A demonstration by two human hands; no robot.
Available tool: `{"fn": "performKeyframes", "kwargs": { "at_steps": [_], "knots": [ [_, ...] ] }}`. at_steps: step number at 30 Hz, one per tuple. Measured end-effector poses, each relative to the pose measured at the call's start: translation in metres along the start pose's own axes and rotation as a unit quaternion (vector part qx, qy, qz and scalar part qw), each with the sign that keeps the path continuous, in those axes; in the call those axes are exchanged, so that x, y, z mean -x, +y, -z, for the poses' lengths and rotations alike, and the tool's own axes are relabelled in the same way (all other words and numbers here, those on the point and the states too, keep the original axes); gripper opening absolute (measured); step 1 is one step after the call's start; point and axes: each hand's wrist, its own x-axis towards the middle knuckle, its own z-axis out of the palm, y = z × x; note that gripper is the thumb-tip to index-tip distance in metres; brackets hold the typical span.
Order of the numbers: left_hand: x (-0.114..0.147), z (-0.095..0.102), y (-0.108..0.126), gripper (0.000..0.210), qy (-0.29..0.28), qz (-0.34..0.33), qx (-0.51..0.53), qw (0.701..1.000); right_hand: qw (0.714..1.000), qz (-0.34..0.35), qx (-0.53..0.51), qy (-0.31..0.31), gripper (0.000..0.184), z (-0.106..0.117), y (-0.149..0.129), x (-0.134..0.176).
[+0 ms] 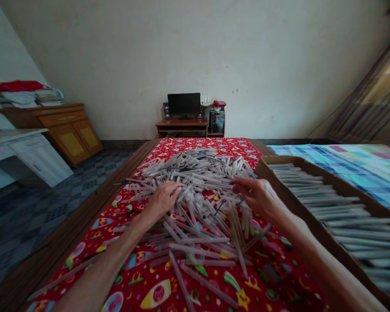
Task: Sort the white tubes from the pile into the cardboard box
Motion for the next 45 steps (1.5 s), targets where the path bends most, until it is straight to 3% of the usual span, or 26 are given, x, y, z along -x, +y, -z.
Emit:
{"fn": "performKeyframes", "kwargs": {
  "at_steps": [2,6,10,13,18,21,24,26,29,32,35,38,40,43,45],
  "knots": [
    [0.002,-0.002,0.001,0.022,-0.008,-0.002,-0.016,1.0,0.999,0.007,-0.046,-0.028,0.029,-0.026,0.002,-0.019],
    [0.006,-0.001,0.0,0.026,-0.053,0.023,-0.052,0.997,0.993,-0.044,-0.109,-0.03,0.032,-0.065,0.017,-0.044],
    [0.009,0.0,-0.007,0.051,-0.127,-0.007,-0.021,0.992,0.988,-0.066,-0.135,-0.027,0.033,-0.085,0.031,-0.048],
    [0.011,-0.005,-0.011,0.056,-0.135,-0.06,-0.01,0.989,0.988,-0.071,-0.134,-0.029,0.033,-0.091,0.038,-0.046],
    [0.004,-0.003,0.004,0.028,-0.028,-0.093,0.008,0.995,0.987,-0.07,-0.138,-0.038,0.032,-0.092,0.045,-0.045],
    [-0.003,0.014,0.022,0.01,0.072,-0.054,0.032,0.995,0.988,-0.066,-0.133,-0.039,0.032,-0.09,0.045,-0.047],
    [-0.007,0.031,0.038,0.012,0.168,0.011,0.122,0.978,0.99,-0.057,-0.124,-0.034,0.033,-0.079,0.039,-0.048],
    [-0.007,0.036,0.045,0.016,0.179,0.059,0.243,0.952,0.991,-0.039,-0.11,-0.058,0.033,-0.067,0.032,-0.047],
    [-0.007,0.038,0.049,0.017,0.157,0.108,0.365,0.911,0.983,0.019,-0.062,-0.171,0.029,-0.043,0.018,-0.041],
    [-0.008,0.035,0.051,0.017,0.146,0.133,0.399,0.895,0.965,0.047,0.01,-0.259,0.025,-0.029,0.005,-0.029],
    [-0.008,0.032,0.053,0.018,0.146,0.162,0.415,0.883,0.956,0.046,0.089,-0.276,0.026,-0.03,-0.005,-0.017],
    [-0.007,0.031,0.053,0.02,0.132,0.184,0.4,0.888,0.95,0.061,0.127,-0.278,0.026,-0.038,-0.009,-0.014],
    [-0.006,0.031,0.052,0.021,0.107,0.178,0.371,0.905,0.961,0.081,0.085,-0.25,0.024,-0.041,-0.007,-0.018],
    [-0.006,0.034,0.051,0.025,0.044,0.143,0.258,0.955,0.986,0.095,-0.058,-0.123,0.022,-0.039,-0.004,-0.026],
    [-0.006,0.035,0.052,0.025,0.008,0.097,0.152,0.984,0.986,0.081,-0.135,-0.055,0.024,-0.035,-0.005,-0.028]
  ]
}}
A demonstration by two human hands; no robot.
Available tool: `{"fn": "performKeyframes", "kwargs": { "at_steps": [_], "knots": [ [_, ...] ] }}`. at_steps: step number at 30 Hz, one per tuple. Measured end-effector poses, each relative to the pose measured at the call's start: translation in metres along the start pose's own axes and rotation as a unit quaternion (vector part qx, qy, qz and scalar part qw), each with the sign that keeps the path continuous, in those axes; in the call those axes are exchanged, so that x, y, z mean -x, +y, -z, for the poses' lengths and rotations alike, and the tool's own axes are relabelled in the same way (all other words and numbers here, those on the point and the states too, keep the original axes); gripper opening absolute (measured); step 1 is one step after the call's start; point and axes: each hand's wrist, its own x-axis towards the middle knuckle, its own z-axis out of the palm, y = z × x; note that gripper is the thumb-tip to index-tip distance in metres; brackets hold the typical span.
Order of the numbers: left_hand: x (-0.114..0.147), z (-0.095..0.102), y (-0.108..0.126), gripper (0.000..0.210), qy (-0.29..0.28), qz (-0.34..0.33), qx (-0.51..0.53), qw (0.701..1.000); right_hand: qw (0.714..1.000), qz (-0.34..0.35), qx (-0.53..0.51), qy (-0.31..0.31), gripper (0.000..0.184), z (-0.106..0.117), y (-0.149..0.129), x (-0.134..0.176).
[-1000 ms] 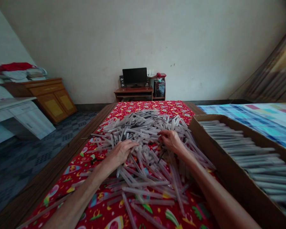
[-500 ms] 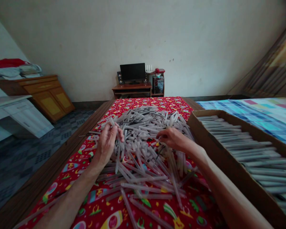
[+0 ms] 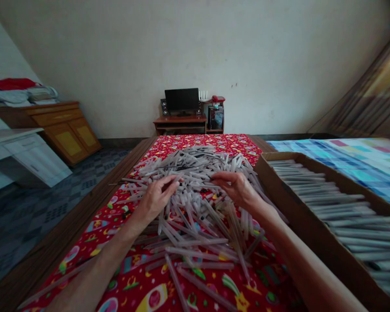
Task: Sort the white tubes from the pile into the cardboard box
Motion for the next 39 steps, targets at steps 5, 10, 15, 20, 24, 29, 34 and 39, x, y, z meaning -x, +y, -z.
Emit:
{"fn": "performKeyframes", "kwargs": {
  "at_steps": [5,10,15,20,24,29,34,39],
  "knots": [
    [0.001,-0.004,-0.003,0.021,-0.008,-0.135,-0.146,0.98,0.996,0.053,0.075,0.017,0.026,0.009,-0.015,0.001],
    [0.004,-0.008,-0.008,0.021,-0.012,-0.169,-0.184,0.968,0.974,0.099,0.206,0.014,0.024,0.017,-0.025,-0.001],
    [0.004,-0.007,-0.008,0.021,-0.007,-0.159,-0.183,0.97,0.97,0.066,0.235,0.011,0.025,0.023,-0.022,-0.001],
    [0.003,-0.007,-0.008,0.021,-0.011,-0.161,-0.183,0.97,0.973,-0.007,0.228,-0.042,0.036,0.022,-0.008,0.002],
    [0.003,-0.007,-0.008,0.02,0.0,-0.16,-0.175,0.971,0.972,-0.046,0.216,-0.08,0.044,0.022,0.012,0.006],
    [0.001,-0.005,-0.007,0.02,0.009,-0.15,-0.182,0.972,0.934,-0.149,0.319,-0.057,0.035,0.042,0.022,0.014],
    [0.001,-0.004,-0.007,0.021,0.01,-0.158,-0.199,0.967,0.864,-0.288,0.403,-0.085,0.03,0.063,0.03,0.024],
    [0.001,-0.003,-0.004,0.021,0.009,-0.166,-0.197,0.966,0.881,-0.272,0.376,-0.096,0.028,0.059,0.041,0.029]
  ]
}}
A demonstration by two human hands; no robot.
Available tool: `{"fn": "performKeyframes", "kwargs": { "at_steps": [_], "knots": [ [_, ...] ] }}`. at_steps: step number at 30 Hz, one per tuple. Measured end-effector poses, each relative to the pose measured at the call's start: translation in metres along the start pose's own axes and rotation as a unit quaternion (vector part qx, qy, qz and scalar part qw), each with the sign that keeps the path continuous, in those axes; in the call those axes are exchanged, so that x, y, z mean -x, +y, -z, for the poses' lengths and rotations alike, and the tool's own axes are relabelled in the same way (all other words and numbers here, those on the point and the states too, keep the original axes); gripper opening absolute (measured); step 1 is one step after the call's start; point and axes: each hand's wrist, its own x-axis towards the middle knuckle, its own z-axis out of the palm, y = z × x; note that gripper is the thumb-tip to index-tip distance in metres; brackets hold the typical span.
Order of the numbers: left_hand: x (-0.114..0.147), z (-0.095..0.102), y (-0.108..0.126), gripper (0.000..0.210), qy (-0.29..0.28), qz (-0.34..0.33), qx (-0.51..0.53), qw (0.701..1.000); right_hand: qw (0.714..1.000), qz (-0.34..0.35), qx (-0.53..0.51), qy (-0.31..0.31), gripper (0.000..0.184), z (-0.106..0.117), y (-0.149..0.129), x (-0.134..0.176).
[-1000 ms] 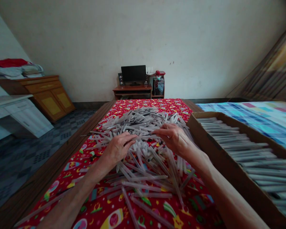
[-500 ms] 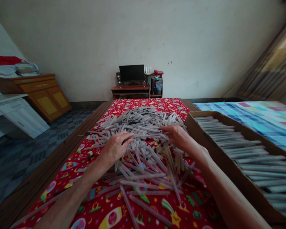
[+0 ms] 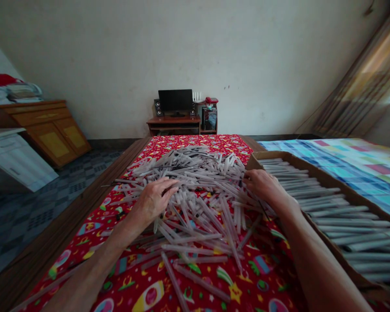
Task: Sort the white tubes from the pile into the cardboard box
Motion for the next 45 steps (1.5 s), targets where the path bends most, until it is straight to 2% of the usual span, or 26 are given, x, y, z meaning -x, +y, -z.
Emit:
{"fn": "performKeyframes", "kwargs": {
  "at_steps": [4,9,17,20,26,29,32,35,36,37,38,41,43,45],
  "knots": [
    [0.0,0.001,0.001,0.02,0.008,-0.008,-0.003,1.0,0.999,0.025,-0.015,0.029,0.028,-0.006,-0.01,-0.003],
    [0.0,0.0,0.0,0.02,0.015,-0.007,-0.008,1.0,0.997,0.06,-0.041,0.034,0.026,-0.008,-0.021,-0.004],
    [-0.001,0.0,0.002,0.02,0.0,-0.002,-0.013,1.0,0.993,0.013,-0.075,0.095,0.028,-0.001,0.003,-0.01],
    [0.0,-0.001,0.002,0.02,-0.001,0.001,-0.016,1.0,0.996,0.01,-0.058,0.065,0.028,0.001,0.01,-0.01],
    [0.001,-0.003,0.0,0.02,0.003,-0.005,-0.019,1.0,0.998,-0.029,0.025,-0.056,0.024,-0.003,0.005,-0.001],
    [0.001,-0.003,0.001,0.02,0.002,-0.01,-0.012,1.0,0.997,-0.014,0.03,-0.071,0.024,-0.013,0.0,0.0],
    [0.001,-0.002,0.002,0.02,0.002,-0.007,0.001,1.0,0.998,0.011,0.013,-0.053,0.027,-0.019,-0.003,-0.005],
    [0.0,-0.003,0.001,0.019,0.003,0.005,0.018,1.0,0.992,0.032,-0.118,0.025,0.037,-0.014,-0.01,-0.012],
    [0.0,-0.003,0.001,0.02,0.001,0.009,0.023,1.0,0.977,0.038,-0.201,0.055,0.041,-0.01,-0.014,-0.013],
    [0.001,-0.004,0.0,0.02,-0.003,0.011,0.027,1.0,0.95,0.044,-0.297,0.081,0.042,-0.006,-0.02,-0.013],
    [0.001,-0.005,-0.001,0.02,-0.008,0.013,0.03,0.999,0.912,0.05,-0.396,0.099,0.042,-0.001,-0.027,-0.013],
    [0.003,-0.007,-0.003,0.021,-0.02,0.012,0.031,0.999,0.763,0.062,-0.631,0.128,0.031,0.01,-0.052,-0.006],
    [0.004,-0.009,-0.003,0.021,-0.021,0.012,0.027,0.999,0.691,0.067,-0.707,0.132,0.026,0.013,-0.067,0.001],
    [0.004,-0.009,-0.003,0.021,-0.017,0.011,0.024,1.0,0.659,0.074,-0.737,0.128,0.023,0.014,-0.079,0.006]
  ]
}}
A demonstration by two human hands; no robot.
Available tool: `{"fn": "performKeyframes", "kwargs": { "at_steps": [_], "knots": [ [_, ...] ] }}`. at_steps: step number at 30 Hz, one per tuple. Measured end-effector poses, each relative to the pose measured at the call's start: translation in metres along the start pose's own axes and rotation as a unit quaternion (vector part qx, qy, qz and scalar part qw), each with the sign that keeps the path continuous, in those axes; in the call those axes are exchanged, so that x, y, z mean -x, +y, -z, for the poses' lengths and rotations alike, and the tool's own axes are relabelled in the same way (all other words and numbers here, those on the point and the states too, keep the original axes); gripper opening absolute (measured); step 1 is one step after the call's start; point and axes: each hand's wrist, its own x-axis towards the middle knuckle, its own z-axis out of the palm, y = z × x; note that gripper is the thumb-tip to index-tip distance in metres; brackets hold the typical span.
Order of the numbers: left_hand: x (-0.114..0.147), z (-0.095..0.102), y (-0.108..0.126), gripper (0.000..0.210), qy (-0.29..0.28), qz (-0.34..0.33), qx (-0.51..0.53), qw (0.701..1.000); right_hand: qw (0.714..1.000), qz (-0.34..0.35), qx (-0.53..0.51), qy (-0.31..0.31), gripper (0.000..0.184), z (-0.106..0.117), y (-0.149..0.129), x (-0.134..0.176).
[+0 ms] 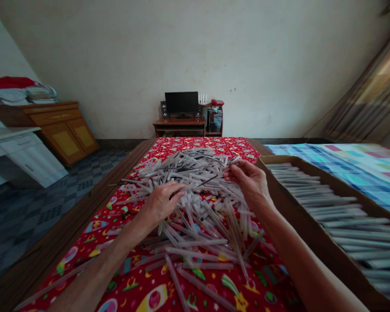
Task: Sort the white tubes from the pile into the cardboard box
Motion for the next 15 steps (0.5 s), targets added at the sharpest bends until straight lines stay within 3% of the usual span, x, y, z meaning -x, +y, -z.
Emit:
{"fn": "performKeyframes", "kwargs": {
  "at_steps": [7,15],
  "knots": [
    [-0.0019,0.0026,0.0034,0.018,0.008,-0.005,-0.014,1.0,0.996,0.055,-0.058,0.028,0.019,-0.0086,0.0012,0.0049],
    [-0.0013,0.0017,0.0029,0.019,0.009,-0.006,-0.015,1.0,0.996,0.038,-0.078,0.017,0.016,-0.0106,0.0014,0.0064]
  ]
}}
